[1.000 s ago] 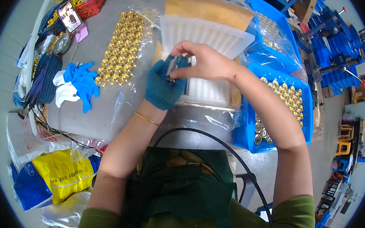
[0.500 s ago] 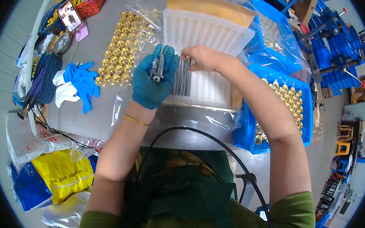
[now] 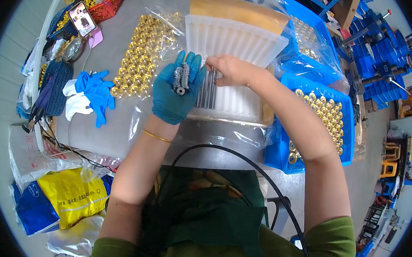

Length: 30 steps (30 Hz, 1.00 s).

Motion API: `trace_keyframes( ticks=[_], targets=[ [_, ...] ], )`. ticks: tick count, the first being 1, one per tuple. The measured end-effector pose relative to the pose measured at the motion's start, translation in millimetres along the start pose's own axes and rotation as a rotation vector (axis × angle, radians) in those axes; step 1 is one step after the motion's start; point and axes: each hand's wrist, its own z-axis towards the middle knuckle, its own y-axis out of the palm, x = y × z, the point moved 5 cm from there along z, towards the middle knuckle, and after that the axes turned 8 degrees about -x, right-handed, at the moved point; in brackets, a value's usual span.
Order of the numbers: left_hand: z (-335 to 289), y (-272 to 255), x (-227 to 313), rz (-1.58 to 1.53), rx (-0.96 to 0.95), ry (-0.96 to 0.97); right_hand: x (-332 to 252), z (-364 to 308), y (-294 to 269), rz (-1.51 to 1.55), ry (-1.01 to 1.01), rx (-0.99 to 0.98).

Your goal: The person inserts bearings into circular metal parts in a tray, removes their gloves, and walks to a desk to write in a notebook.

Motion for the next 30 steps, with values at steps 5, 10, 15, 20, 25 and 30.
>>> trace_keyframes(
  ticks=[5,10,15,20,25,30],
  targets=[
    [-4,6,-5,-0.018,0.077,-0.046,-9,-16,-24,0.151,0.028,0.173],
    [0,10,-12,0.081,-0.066,-0.085,-38,-14,-53,0.489,0.075,0.291],
    [2,10,-1,-0.055,-0.007,0.005,-16,-15,-52,0.401,0.086,0.240],
    [5,-8,16,-0.128,0.051,0.047,-20,-16,6,0.163,0.062,-0.109],
    [3,-6,8,-0.093,0.003,-0.005,-39,-11,24,-0.163,0.067,-0.148],
    [2,-4,1,-0.223,-0.164,-0.067,-31,-18,-4,0.053,0.008,-0.049]
  ],
)
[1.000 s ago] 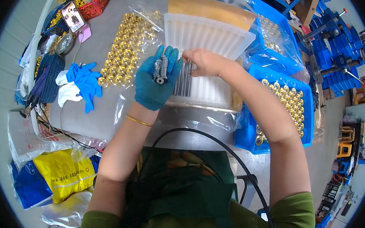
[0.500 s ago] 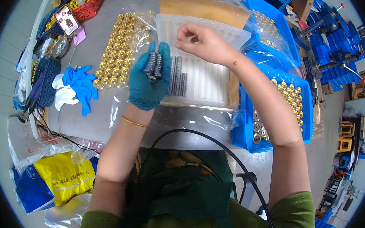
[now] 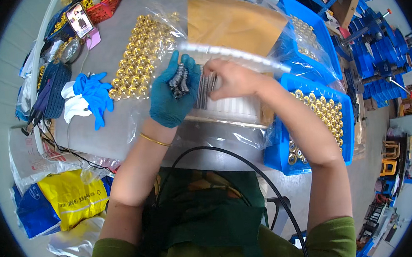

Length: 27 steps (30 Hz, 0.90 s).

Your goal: The person inserts bearings into circular metal parts in a tray, removes their gloves, and walks to a desk to write in a notebook.

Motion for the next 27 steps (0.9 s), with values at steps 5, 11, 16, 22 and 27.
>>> trace_keyframes(
  ticks=[5,11,16,22,27],
  targets=[
    [2,8,-19,0.093,0.168,-0.059,-22,-10,-45,0.502,-0.016,0.378],
    [1,-1,-26,0.403,-0.187,-0.022,-47,-7,-41,0.164,-0.158,0.497],
    [2,9,-24,0.302,0.061,-0.021,-15,-21,-49,0.356,-0.063,0.521],
    [2,4,-7,0.064,0.040,-0.042,39,7,-8,-0.042,0.260,0.334],
    [-6,14,-1,0.023,0.090,0.028,56,35,19,-0.119,0.402,0.116]
  ],
)
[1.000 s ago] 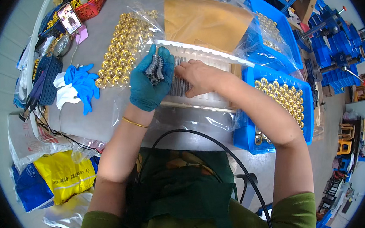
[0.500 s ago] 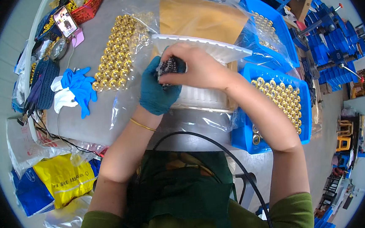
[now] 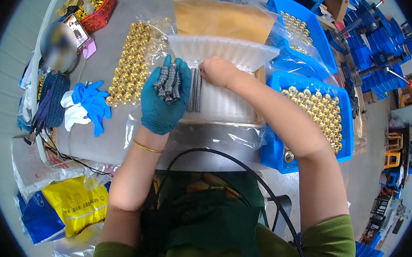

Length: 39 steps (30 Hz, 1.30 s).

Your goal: The person inserts bearings into circular metal parts in a tray, removes their gloves, and walks to a desk to write in a notebook.

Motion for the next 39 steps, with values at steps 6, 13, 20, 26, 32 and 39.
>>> trace_keyframes(
  ticks=[6,13,20,26,32,39],
  targets=[
    [-2,-3,-9,0.030,0.117,-0.008,12,4,-8,0.383,0.025,0.037],
    [-4,7,-41,0.080,0.184,-0.109,-11,-87,-89,0.487,-0.136,0.504],
    [0,49,-120,1.050,-0.286,-0.236,-9,-190,-107,-0.083,-0.352,0.666],
    [5,62,-200,0.357,-0.169,-0.615,27,-256,-126,-0.160,-0.179,0.460],
    [23,73,-251,0.612,-0.331,-0.573,79,-299,-133,0.008,-0.083,0.607],
    [44,46,-274,-0.039,-0.018,-0.717,169,-343,-72,0.216,0.352,0.549]
  ],
)
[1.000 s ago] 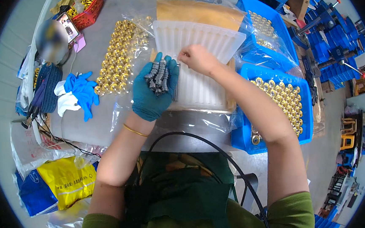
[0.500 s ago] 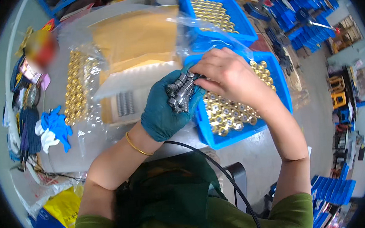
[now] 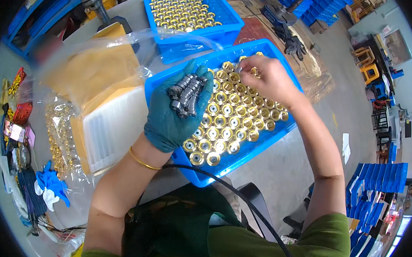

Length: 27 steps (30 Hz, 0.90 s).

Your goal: The person inserts bearings into circular metal parts in a tray, removes their gloves, and walks to a desk to write in a notebook.

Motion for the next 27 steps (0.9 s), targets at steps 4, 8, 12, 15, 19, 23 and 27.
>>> trace_keyframes(
  ticks=[4,8,12,15,19,23,27],
  targets=[
    [13,-20,-8,-0.006,0.051,0.048,3,11,32,-0.168,-0.081,-0.014],
    [15,-30,-17,-0.056,0.133,-0.007,0,17,43,-0.317,-0.238,-0.060],
    [16,-26,-17,-0.070,0.038,-0.011,-7,9,32,-0.175,-0.293,0.041],
    [14,-28,-16,-0.020,0.043,-0.012,-36,10,10,0.039,-0.291,0.201],
    [7,-14,-14,0.645,-0.022,0.089,-57,9,24,-0.061,-0.366,0.127],
    [6,-25,-19,-0.032,-0.098,-0.072,-54,11,25,0.055,-0.324,0.052],
    [1,-27,-17,0.438,0.000,0.025,-45,12,26,0.276,-0.209,-0.052]
  ],
)
